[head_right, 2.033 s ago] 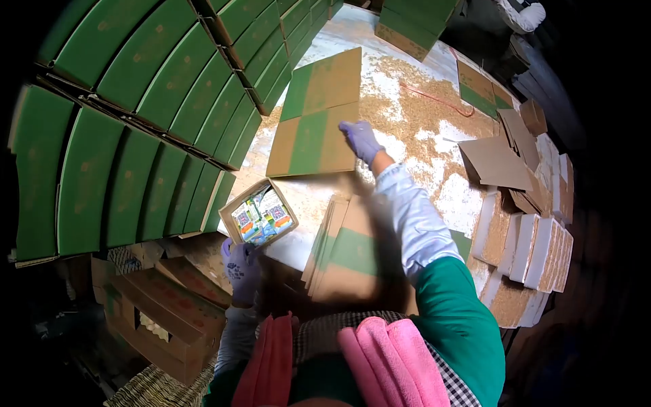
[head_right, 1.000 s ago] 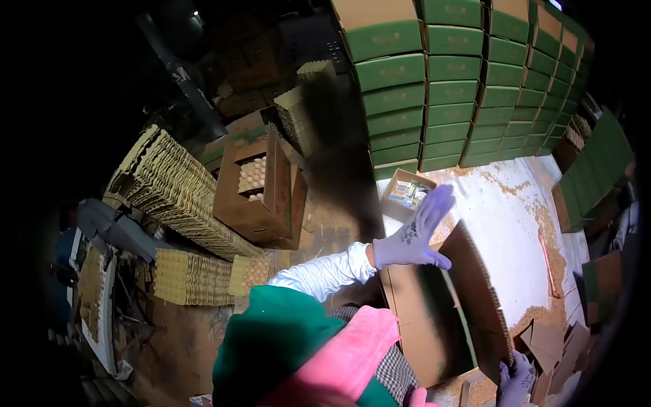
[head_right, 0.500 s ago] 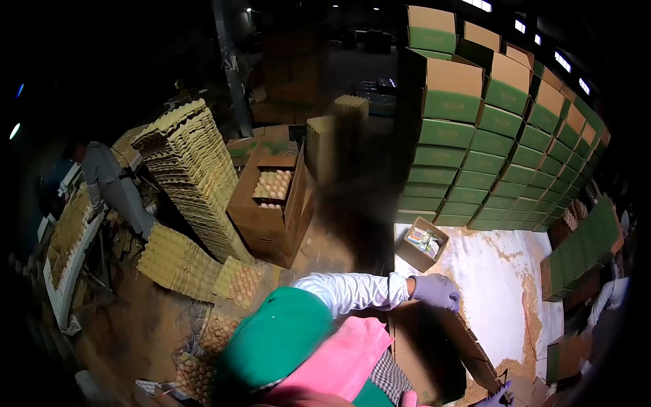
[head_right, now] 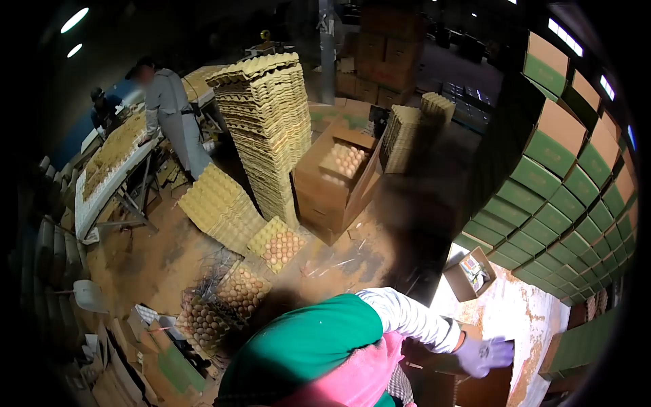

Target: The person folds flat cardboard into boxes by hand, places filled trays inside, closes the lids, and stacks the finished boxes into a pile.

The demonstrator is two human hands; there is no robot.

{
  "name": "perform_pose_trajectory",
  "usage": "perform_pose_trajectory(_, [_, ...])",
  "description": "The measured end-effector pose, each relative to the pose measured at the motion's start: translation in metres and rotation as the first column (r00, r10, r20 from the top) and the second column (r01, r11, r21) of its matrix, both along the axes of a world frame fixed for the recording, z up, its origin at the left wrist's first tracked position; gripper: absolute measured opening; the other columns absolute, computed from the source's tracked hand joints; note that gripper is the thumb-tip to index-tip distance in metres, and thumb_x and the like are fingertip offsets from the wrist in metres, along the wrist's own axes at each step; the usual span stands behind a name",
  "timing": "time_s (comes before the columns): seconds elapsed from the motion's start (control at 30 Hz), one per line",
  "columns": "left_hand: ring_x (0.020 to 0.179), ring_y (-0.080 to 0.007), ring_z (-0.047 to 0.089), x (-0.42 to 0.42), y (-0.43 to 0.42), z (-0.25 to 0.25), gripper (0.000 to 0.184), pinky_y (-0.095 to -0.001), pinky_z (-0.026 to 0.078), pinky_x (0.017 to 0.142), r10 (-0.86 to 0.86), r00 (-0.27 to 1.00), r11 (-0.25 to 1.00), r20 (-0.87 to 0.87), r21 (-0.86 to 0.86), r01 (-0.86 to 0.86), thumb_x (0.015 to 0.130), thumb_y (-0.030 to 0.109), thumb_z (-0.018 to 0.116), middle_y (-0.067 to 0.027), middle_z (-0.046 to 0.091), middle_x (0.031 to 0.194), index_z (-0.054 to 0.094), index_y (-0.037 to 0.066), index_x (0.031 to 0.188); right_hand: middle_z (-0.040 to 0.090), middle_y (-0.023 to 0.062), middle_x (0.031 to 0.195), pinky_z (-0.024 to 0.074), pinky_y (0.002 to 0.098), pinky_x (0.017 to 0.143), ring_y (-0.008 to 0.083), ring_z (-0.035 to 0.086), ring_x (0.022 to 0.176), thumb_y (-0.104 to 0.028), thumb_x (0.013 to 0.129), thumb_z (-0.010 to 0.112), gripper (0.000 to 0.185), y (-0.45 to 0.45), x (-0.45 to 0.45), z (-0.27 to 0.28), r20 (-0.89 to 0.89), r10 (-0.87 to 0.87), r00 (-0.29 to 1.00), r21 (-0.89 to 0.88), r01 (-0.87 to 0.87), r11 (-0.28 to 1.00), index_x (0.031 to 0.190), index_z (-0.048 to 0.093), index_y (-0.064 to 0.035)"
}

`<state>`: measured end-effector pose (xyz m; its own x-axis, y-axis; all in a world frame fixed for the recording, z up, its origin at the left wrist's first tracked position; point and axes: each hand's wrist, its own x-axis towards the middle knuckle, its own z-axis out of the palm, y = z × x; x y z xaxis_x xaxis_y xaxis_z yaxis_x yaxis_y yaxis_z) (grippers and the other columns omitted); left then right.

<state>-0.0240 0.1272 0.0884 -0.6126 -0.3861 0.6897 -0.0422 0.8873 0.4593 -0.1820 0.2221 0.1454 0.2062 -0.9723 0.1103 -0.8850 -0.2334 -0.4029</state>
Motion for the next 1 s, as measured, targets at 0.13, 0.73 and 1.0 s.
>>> perform_pose_trajectory(0.13, [0.122,-0.045,0.046,-0.056,-0.009,-0.13,0.059,-0.074,0.024,0.104,-0.209,0.773,0.814,0.598,-0.331,0.477,0.087,0.068,0.049,-0.0187,0.055,0.121,0.061,0.017,0.116,0.042,0.0199,0.133,0.03,0.0392,0.106,0.0329,0.038,0.129,-0.026,0.092,0.057,0.05,-0.001,-0.003,-0.011,-0.011,-0.009,1.0,0.013,0.01,1.0,0.131,0.042,0.0012])
perform_pose_trajectory(0.73, [0.113,-0.0438,0.049,-0.035,-0.016,0.042,0.069,-0.0486,0.036,0.103,-0.383,0.663,0.883,0.644,0.465,0.059,0.088,0.061,0.049,-0.026,0.057,0.119,0.064,-0.003,0.11,0.026,0.0239,0.157,0.0197,0.0356,0.12,0.0313,0.025,0.146,-0.03,0.104,0.044,0.06,0.078,-0.089,-0.079,0.092,-0.478,0.873,-0.001,0.48,0.877,0.15,0.027,0.0046])
perform_pose_trajectory(1.0, [0.143,-0.0327,0.029,0.063,-0.034,-0.004,0.091,-0.0448,0.022,0.118,-0.332,0.943,0.739,0.033,0.63,0.238,0.087,0.032,0.067,-0.0188,0.029,0.155,0.015,-0.002,0.154,0.054,0.0118,0.136,0.0474,0.0406,0.084,0.024,0.051,0.1,-0.055,0.101,0.042,0.068,0.116,0.003,-0.108,0.661,-0.745,-0.09,0.715,0.376,0.589,0.148,0.038,-0.0069])
